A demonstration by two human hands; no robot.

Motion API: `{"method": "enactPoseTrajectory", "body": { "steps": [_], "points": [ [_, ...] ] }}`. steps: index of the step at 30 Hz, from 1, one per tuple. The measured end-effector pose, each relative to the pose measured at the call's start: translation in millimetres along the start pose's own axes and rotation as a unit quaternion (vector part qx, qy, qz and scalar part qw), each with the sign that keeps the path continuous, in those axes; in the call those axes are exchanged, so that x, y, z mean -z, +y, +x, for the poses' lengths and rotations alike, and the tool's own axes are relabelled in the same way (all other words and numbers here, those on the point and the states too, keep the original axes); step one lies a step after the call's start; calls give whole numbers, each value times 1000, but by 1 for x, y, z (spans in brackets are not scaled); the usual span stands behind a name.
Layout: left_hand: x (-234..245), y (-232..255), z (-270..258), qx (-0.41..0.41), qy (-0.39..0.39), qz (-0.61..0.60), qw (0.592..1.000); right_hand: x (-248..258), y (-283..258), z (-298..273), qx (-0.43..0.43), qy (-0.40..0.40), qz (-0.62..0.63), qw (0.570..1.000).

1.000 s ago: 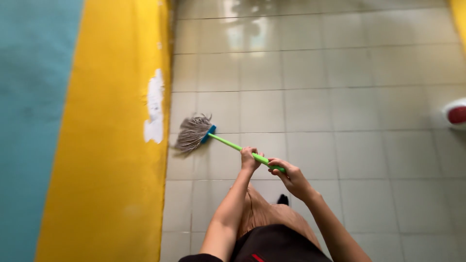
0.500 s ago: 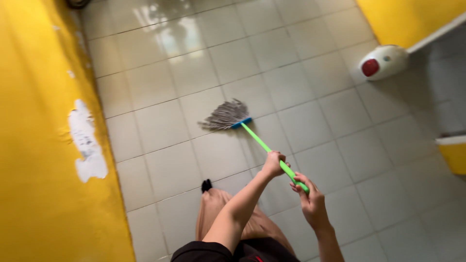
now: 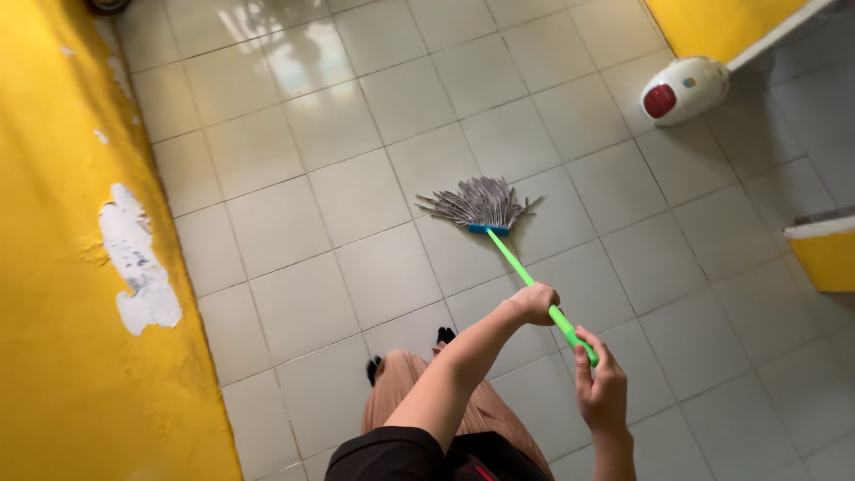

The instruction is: Mopping the tiled floor of a room with a wet mop.

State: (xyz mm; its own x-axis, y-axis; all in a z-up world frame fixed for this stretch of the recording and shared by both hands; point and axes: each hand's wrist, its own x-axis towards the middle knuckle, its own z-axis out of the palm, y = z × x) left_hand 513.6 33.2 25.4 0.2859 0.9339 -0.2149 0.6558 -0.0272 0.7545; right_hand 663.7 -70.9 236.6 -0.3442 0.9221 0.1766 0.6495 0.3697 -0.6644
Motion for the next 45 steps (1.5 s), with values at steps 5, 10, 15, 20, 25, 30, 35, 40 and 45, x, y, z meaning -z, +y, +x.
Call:
{"method": "enactPoseTrajectory", "body": {
  "steps": [5, 10, 15, 20, 25, 30, 35, 40, 45],
  "points": [
    [15, -16, -23, 57, 56, -4, 997, -5, -17, 18, -1, -42, 26, 999],
    [44, -41, -79, 132, 124, 1, 983, -29, -44, 29, 59, -94, 84, 990],
    [53, -90, -171, 195, 263, -28, 944, -69, -101, 17, 102, -180, 127, 970],
    [45, -137, -286, 244, 363, -3, 899, -120, -156, -13, 193, -270, 173, 927],
    [24, -166, -404, 333, 432, -27, 837, -180, -194, -63, 266, -359, 235, 863],
    [2, -172, -500, 434, 480, -59, 760, -219, -230, -116, 327, -450, 219, 802],
    [-43, -199, -556, 450, 524, -23, 723, -245, -243, -156, 280, -553, 236, 749],
    [-65, -203, -567, 473, 509, -40, 718, -248, -236, -173, 264, -575, 232, 739],
    [-82, -206, -537, 372, 591, -14, 715, -232, -214, -173, 267, -522, 266, 765]
  ]
}}
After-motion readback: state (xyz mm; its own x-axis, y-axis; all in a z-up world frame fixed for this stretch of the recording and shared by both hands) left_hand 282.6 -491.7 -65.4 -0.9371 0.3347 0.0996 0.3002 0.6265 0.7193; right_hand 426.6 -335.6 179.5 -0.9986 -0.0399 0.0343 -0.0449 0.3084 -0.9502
